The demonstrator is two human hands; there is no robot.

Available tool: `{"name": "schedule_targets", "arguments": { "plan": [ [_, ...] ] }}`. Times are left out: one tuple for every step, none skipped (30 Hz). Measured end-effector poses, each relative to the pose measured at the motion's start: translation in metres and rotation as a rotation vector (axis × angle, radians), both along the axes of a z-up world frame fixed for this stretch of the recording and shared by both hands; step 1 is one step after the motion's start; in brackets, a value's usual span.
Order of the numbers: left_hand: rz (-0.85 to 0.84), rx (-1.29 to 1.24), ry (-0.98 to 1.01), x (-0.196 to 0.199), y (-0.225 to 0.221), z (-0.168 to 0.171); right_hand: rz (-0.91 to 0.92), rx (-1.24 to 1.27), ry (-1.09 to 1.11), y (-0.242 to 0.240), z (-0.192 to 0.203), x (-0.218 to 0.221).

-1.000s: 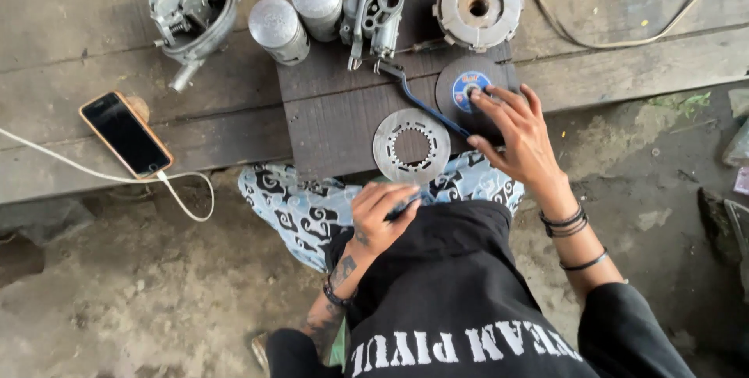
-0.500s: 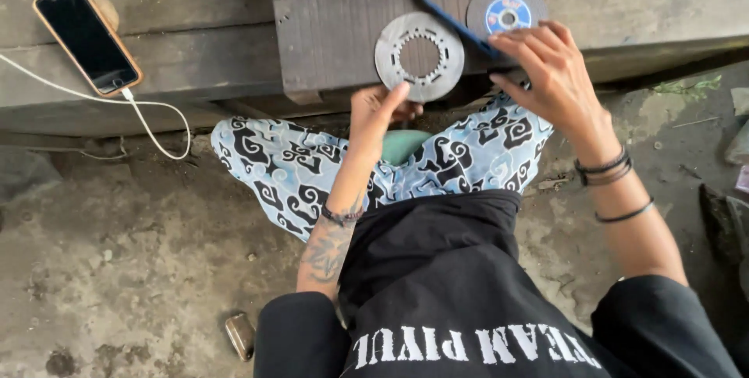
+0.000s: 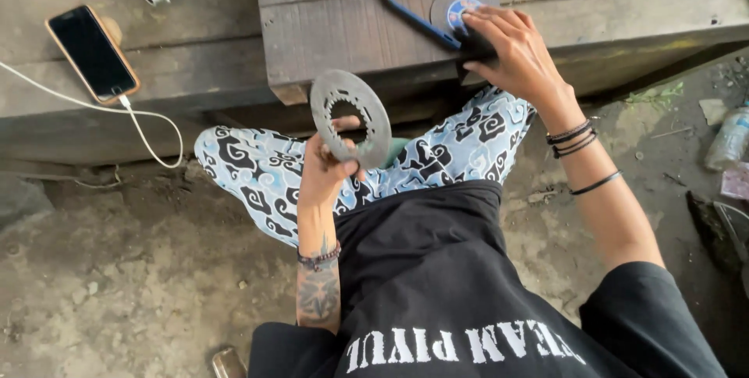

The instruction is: Manually sanding a circular metal disc using an abrasive grinding pad to clean or smooth the surface.

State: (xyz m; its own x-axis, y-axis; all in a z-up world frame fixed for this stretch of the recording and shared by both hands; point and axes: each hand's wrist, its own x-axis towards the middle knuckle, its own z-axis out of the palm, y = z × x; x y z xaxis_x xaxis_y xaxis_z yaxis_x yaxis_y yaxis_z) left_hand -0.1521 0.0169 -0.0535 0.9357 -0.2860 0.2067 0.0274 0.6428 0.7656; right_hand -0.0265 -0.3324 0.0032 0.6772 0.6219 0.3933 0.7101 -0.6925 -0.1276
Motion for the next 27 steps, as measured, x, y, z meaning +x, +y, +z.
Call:
{"name": "schedule_targets", "arguments": {
  "plan": [
    [-0.019,-0.037,0.001,-0.005,0.005,-0.004,0.006,-0.001,0.046,-0.001,-0.001,0.003],
    [-0.021,-0.033,-0.005,-0.003,0.004,-0.007,0.004,0.002,0.04,-0.004,-0.001,0.009],
    [-0.047,-0.031,-0.04,-0.004,0.004,-0.011,0.01,-0.055,-0.003,-0.008,-0.003,0.01],
    [-0.072,-0.029,-0.075,-0.006,0.004,-0.016,0.017,-0.112,-0.046,-0.012,-0.006,0.011],
    [-0.078,-0.029,-0.065,-0.01,-0.001,-0.019,0.011,-0.112,-0.035,-0.012,-0.007,0.01],
    [-0.131,-0.14,-0.088,-0.014,-0.005,-0.023,0.024,-0.124,-0.078,-0.012,-0.009,0.008],
    [-0.17,-0.257,-0.114,-0.017,-0.011,-0.027,0.048,-0.141,-0.123,-0.012,-0.009,0.011],
    [-0.164,-0.262,-0.107,-0.017,-0.013,-0.022,0.053,-0.145,-0.115,-0.014,-0.006,0.011],
    [-0.104,-0.143,-0.067,-0.02,-0.013,-0.017,0.051,-0.169,-0.122,-0.014,-0.005,0.011],
    [-0.044,-0.024,-0.026,-0.022,-0.013,-0.012,0.049,-0.192,-0.129,-0.014,-0.003,0.011],
    [-0.039,-0.027,-0.032,-0.022,-0.012,-0.013,0.053,-0.195,-0.135,-0.012,0.009,0.008],
    [-0.035,-0.017,-0.001,-0.022,-0.011,-0.012,0.063,-0.12,-0.059,-0.012,0.022,0.005],
    [-0.038,-0.006,0.03,-0.021,-0.011,-0.012,0.066,-0.045,0.016,-0.012,0.035,0.0],
    [-0.039,-0.008,0.024,-0.018,-0.009,-0.02,0.064,-0.048,0.01,-0.02,0.034,0.006],
    [-0.034,-0.056,0.029,-0.018,-0.008,-0.029,0.031,0.059,-0.008,-0.028,0.033,0.009],
    [-0.029,-0.104,0.035,-0.017,-0.008,-0.039,-0.001,0.166,-0.028,-0.037,0.03,0.013],
    [-0.033,-0.105,0.036,-0.016,-0.008,-0.035,-0.004,0.165,-0.028,-0.044,0.025,0.02],
    [-0.017,-0.086,0.017,-0.016,-0.009,-0.032,0.006,0.187,-0.02,-0.051,0.019,0.026],
    [-0.001,-0.067,-0.004,-0.016,-0.01,-0.028,0.017,0.21,-0.014,-0.059,0.014,0.033],
    [-0.004,-0.068,-0.006,-0.018,-0.013,-0.031,0.014,0.209,-0.015,-0.054,0.02,0.028],
    [0.006,-0.084,0.023,-0.018,-0.014,-0.032,0.012,0.239,0.035,-0.047,0.027,0.026],
    [0.016,-0.101,0.052,-0.018,-0.015,-0.034,0.011,0.269,0.085,-0.04,0.035,0.024],
    [0.013,-0.1,0.047,-0.019,-0.016,-0.048,0.009,0.271,0.081,-0.037,0.035,0.023],
    [0.02,-0.185,0.084,-0.019,-0.017,-0.062,0.015,0.352,0.098,-0.034,0.035,0.021],
    [0.029,-0.273,0.118,-0.018,-0.018,-0.076,0.024,0.429,0.114,-0.031,0.037,0.021],
    [0.027,-0.275,0.112,-0.015,-0.022,-0.067,0.024,0.427,0.108,-0.027,0.038,0.02],
    [0.007,-0.325,0.132,-0.013,-0.025,-0.059,0.013,0.386,0.139,-0.021,0.038,0.02]
  ]
}}
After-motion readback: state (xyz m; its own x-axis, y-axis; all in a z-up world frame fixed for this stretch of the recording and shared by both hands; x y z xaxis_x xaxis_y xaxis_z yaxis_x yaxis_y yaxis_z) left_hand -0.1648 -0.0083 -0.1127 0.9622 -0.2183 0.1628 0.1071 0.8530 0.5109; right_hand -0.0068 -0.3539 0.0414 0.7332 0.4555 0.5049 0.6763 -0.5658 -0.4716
